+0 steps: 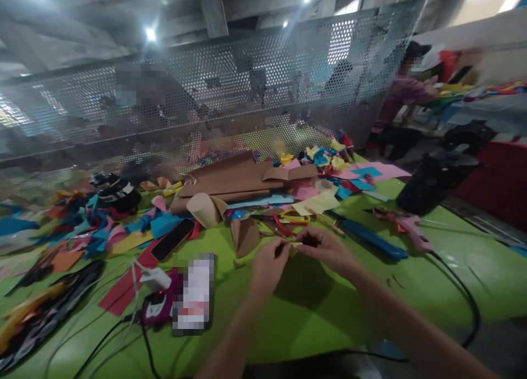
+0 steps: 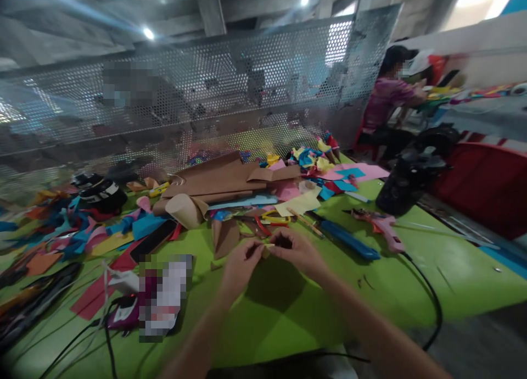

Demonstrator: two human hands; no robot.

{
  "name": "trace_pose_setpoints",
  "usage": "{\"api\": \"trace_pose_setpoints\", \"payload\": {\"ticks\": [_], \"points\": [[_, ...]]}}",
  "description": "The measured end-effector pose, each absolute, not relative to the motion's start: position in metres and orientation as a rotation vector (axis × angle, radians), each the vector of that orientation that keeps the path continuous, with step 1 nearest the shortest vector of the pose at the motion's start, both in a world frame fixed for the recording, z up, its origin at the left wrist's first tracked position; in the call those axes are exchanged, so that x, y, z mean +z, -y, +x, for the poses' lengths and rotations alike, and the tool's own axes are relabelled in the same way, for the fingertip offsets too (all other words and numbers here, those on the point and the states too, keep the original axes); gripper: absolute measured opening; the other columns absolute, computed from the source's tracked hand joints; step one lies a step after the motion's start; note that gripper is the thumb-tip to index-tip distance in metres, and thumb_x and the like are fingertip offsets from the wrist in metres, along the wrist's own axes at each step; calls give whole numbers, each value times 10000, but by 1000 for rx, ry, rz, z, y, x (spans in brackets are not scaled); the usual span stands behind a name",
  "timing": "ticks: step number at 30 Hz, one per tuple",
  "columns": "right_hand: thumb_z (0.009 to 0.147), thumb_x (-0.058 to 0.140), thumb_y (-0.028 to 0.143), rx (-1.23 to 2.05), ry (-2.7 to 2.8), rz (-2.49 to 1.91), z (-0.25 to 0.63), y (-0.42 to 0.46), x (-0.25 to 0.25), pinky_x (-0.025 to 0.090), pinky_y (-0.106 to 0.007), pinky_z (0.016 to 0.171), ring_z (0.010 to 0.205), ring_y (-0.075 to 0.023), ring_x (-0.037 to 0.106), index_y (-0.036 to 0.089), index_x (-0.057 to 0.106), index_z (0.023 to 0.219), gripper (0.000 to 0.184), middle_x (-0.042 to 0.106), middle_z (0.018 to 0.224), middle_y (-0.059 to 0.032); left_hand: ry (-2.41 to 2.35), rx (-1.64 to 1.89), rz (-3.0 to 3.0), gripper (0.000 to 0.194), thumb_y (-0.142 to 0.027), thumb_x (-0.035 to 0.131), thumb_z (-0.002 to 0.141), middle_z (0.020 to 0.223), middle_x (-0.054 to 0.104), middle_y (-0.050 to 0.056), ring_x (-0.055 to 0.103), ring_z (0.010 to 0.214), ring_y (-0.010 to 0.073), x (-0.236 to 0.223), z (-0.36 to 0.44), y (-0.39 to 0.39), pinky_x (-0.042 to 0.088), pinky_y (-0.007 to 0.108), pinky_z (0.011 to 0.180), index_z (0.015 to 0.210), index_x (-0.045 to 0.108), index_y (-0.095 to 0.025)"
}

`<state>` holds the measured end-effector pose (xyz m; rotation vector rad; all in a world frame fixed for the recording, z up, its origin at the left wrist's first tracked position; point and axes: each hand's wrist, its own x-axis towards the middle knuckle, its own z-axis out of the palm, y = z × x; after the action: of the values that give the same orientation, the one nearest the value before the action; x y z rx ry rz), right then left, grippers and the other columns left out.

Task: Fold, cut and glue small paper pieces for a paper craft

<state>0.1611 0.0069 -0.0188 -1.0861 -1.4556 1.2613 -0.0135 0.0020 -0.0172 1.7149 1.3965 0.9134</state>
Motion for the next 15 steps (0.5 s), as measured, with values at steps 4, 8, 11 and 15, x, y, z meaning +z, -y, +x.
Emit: {"api": "trace_pose_setpoints", "payload": {"ticks": [4,8,11,15], "points": [[751,749,521,1129,1419,-1117,165,-4,-17,410,-283,587,644,-154,531,198,687,774,330,634,692,-6,-1510,922,1787,171,-287,568,852,809,738,39,630,738,194,-7,-20,-2,425,287,691,820,707,-194],[757,736,464,826,1102,-1147,184,-8,-10,396,-282,563,618,-150,510,219,672,741,254,612,663,-3,-1637,882,1802,149,-266,602,837,767,733,23,624,692,196,-2,-28,-5,426,284,674,875,741,-228],[721,754,432,772,861,-1084,200,-15,-7,354,-265,498,557,-132,496,227,672,744,222,609,641,6,-1643,713,1891,151,-293,670,817,824,737,32,646,760,222,-6,-33,-6,464,305,731,931,761,-256],[662,801,385,826,729,-955,210,-23,-8,338,-249,450,527,-110,483,234,654,711,216,595,639,23,-1613,639,2026,266,-310,711,812,1126,696,76,634,1036,262,-4,-33,-7,477,361,921,1071,754,-263]]}}
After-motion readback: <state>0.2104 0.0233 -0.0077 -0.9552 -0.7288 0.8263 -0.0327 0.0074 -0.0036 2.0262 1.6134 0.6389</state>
